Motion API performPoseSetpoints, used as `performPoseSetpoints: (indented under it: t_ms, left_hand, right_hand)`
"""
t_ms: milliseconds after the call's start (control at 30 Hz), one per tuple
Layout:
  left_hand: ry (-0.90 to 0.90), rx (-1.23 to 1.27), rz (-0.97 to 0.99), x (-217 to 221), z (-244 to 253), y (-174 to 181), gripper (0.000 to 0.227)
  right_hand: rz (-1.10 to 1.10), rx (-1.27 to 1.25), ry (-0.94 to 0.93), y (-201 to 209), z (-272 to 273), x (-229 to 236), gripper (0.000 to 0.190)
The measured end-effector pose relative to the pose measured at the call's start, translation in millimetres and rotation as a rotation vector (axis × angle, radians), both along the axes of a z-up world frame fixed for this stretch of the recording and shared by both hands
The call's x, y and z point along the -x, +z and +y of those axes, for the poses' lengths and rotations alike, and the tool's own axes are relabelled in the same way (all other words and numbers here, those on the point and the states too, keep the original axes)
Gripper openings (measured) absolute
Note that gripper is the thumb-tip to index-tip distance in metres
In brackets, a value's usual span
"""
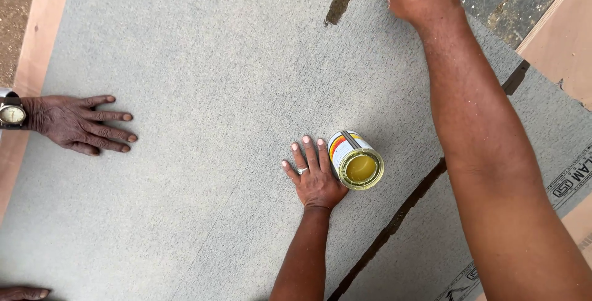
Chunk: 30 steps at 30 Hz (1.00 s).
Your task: The person applies adhesive from a container onto a large board using a spreader and then positions and presses smaller wooden panels onto the board.
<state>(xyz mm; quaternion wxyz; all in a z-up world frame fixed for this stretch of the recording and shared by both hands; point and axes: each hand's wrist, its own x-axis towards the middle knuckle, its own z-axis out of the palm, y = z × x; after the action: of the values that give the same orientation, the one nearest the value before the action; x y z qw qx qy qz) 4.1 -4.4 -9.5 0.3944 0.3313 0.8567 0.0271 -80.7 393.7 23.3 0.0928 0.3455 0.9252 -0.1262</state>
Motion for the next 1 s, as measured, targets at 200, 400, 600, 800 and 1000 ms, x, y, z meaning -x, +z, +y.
performPoseSetpoints:
  t_ms: [200, 400, 600, 800, 1000]
  left_hand:
    - [0.028, 0.067, -0.083, 4, 1, 14, 0.115]
    - [0.045, 0.038, -0.065, 3, 1, 8, 0.112]
    - [0.029, 0.058, -0.081, 11, 4, 15, 0.112]
    - [0.021, -0.035, 0.019, 2, 0, 6, 0.108]
    - [0.022, -0.063, 0.013, 4, -5, 12, 0.105]
  right_hand:
    - [-0.082, -0.03, -0.01, -13, 4, -8, 0.02]
    - [-0.001, -0.111, 0.13, 14, -44, -8, 0.043]
    - [-0.122, -0.118, 0.328, 28, -107, -16, 0.04]
    - [0.086, -0.197, 0.419, 27, -127, -23, 0.043]
    - [0.099, -0.002, 0.187, 82, -131, -90, 0.033]
